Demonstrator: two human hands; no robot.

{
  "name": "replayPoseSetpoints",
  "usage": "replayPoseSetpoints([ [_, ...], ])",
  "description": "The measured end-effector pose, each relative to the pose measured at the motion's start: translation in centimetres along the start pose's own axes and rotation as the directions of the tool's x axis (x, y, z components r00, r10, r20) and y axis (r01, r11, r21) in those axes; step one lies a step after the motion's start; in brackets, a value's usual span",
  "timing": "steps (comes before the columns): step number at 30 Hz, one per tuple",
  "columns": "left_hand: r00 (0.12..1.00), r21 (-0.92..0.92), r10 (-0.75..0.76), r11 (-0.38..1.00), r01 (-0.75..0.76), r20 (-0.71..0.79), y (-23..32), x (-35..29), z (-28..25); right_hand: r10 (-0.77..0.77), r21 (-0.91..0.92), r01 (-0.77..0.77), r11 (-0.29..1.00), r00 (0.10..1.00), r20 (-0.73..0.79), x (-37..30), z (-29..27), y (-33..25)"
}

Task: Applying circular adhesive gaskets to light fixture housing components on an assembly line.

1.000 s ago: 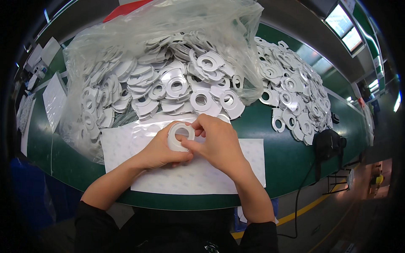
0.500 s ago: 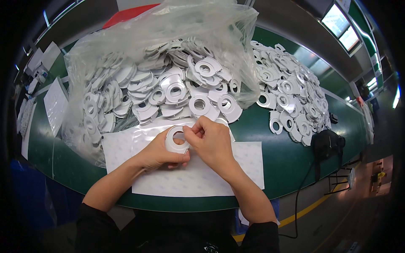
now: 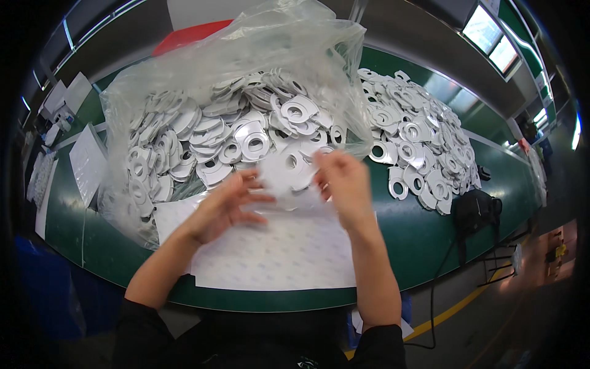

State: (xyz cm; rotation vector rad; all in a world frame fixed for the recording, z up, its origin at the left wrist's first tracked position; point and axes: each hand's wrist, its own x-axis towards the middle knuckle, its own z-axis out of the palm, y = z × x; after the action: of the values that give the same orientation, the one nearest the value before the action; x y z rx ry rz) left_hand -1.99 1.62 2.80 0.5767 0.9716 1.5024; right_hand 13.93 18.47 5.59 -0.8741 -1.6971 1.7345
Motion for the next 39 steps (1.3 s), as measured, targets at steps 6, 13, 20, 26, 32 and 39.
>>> replayPoseSetpoints([
  [6,0.804,0.963,0.544,-0.026,-0.267,0.238,3.9,3.7,-2.5,-0.043,0.539,0.32,0.779,0.885,-0.464,1.5,-2.7,-1.3],
  [13,0.758,0.85,0.416,-0.399,-0.345,0.503,4.3,7.0,-4.3,-0.216,-0.348,0.366,0.863,0.891,0.399,-1.2,1.7,0.2],
  [20,0.672,0.918,0.625,-0.261,-0.3,0.398,4.0,7.5,-5.9,0.09,-0.611,0.658,0.439,0.645,0.759,-5.7,5.8,0.5],
  [26,0.758,0.894,0.651,0.361,-0.266,-0.037,4.1,5.0,-2.7,0.052,-0.653,0.62,0.434,0.707,0.705,-5.6,5.5,1.1],
  [32,0.99,-0.43,-0.019,0.902,-0.042,-0.137,-0.6,0.5,-0.3,0.067,-0.581,0.622,0.525,0.651,0.756,-5.4,5.0,1.8],
  [39,0.999,-0.5,-0.034,0.866,0.015,-0.027,-3.7,0.4,-0.3,-0.06,-0.549,0.707,0.445,0.635,0.77,-6.3,4.9,0.8],
])
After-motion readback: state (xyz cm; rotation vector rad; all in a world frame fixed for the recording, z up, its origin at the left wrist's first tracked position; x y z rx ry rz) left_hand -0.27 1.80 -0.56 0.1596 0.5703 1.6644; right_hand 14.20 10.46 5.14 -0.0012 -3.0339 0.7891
